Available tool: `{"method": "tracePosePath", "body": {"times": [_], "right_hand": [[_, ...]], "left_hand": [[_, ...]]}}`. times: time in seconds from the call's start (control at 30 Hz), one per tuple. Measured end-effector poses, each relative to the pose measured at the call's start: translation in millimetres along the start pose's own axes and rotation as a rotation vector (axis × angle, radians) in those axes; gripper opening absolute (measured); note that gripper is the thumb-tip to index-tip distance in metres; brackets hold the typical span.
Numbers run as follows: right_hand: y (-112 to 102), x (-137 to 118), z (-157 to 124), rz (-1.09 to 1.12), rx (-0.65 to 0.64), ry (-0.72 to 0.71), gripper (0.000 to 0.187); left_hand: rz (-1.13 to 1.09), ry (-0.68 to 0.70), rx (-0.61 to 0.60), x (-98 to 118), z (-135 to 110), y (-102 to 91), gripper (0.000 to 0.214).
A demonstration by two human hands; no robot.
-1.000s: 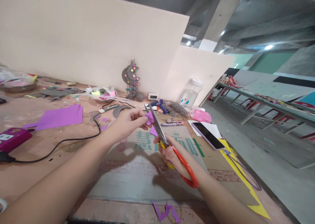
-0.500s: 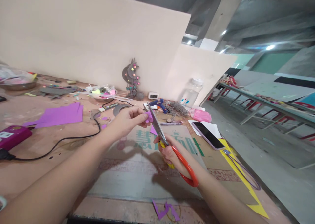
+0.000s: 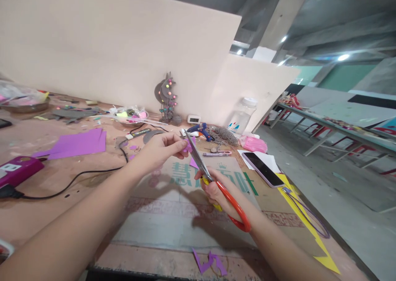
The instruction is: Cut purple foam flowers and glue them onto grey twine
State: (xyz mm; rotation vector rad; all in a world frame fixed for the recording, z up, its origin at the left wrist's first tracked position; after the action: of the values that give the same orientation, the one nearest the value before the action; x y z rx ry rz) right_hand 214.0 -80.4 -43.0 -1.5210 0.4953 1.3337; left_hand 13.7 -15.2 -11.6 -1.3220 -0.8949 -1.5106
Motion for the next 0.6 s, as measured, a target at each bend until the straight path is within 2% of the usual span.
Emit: {"method": "tracePosePath", "body": {"times": [0.33, 0.6], "right_hand": [[-1.4, -1.9, 1.5, 0.005, -0.075, 0.004, 0.049], [1.4, -4.0, 1.9, 0.015, 0.005, 0.003, 0.050]], "left_hand": [[0.017, 0.004, 0.009, -2.7, 1.0, -2.7, 0.032], [0.034, 0.036, 0.012, -6.8, 1.5, -1.6, 0.038]]}}
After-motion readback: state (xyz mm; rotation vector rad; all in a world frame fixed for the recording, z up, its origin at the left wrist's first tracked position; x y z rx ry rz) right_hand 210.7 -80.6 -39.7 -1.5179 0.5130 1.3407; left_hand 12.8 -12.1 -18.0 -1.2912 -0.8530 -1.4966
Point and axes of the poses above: each hand's wrist, its own z-axis towards the middle knuckle, its own y-axis out of the palm, x = y × z, the point moved 2 cm from there along z, towards the middle knuckle, and after that the axes turned 4 degrees about -y, right-handed, at the moved point
